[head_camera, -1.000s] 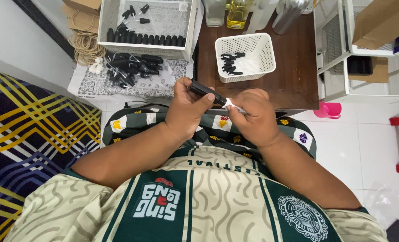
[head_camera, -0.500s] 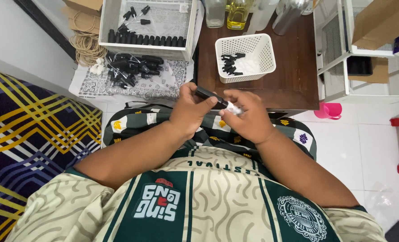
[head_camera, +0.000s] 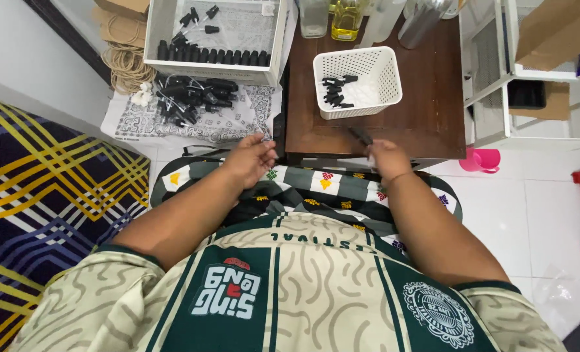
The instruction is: Assembling small plastic sprayer components and sorting them into a basket
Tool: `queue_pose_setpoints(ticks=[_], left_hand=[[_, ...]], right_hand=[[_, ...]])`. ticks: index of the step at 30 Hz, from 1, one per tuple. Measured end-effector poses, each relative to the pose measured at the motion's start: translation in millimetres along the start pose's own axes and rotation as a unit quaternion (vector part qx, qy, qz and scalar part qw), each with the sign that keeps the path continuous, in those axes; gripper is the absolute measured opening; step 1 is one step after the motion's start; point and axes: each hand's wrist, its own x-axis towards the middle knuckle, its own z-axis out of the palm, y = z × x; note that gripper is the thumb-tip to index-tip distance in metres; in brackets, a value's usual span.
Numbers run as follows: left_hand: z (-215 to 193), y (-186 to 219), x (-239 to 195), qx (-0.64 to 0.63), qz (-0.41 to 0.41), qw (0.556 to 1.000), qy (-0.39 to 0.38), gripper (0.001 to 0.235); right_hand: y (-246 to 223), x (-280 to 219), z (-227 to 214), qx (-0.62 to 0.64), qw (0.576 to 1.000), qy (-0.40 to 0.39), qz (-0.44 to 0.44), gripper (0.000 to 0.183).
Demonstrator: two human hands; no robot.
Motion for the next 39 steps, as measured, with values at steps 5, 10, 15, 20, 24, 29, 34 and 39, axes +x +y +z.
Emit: queue_pose_setpoints(ticks=[5, 10, 15, 20, 24, 29, 34, 39], left_hand=[[-20.3, -3.2, 40.8, -0.041, -0.073, 0.995, 0.054, 0.009], [4.0, -11.0, 20.6, 0.103, 0.065, 0.993, -0.013, 0.038], [8.3, -27.5, 15.6, 0.180, 0.212, 0.934, -0.226, 0.070], [1.9, -49.1, 47.8, 0.297, 0.189, 0.905, -0.237, 0.047], [14.3, -28.8, 33.2, 0.338, 0.184, 0.904, -0.185, 0.038], [21.0, 18.3, 27.6, 0.322, 0.195, 0.925, -0.043, 0.032], [57.6, 104.1, -20.7, 0.328, 0.097, 0.929, 0.141, 0.038], [37.2, 136.8, 46.7, 0.384, 0.131, 0.890, 0.206, 0.050]], right_hand=[[8.7, 25.7, 8.7, 0.096, 0.995, 0.020, -0.029, 0.033], [-21.3, -17.2, 17.9, 0.064, 0.980, -0.053, -0.181, 0.042], [-2.8, -22.3, 50.0, -0.004, 0.941, -0.199, -0.275, 0.040], [0.8, -5.7, 56.6, -0.039, 0.922, -0.179, -0.340, 0.037], [-3.7, 5.9, 46.8, -0.076, 0.930, -0.152, -0.327, 0.029], [11.9, 57.4, 32.7, -0.048, 0.972, -0.048, -0.224, 0.025], [33.6, 104.2, 12.1, -0.014, 0.998, 0.052, -0.036, 0.037], [36.3, 129.7, 22.8, 0.272, 0.956, 0.038, 0.100, 0.044]])
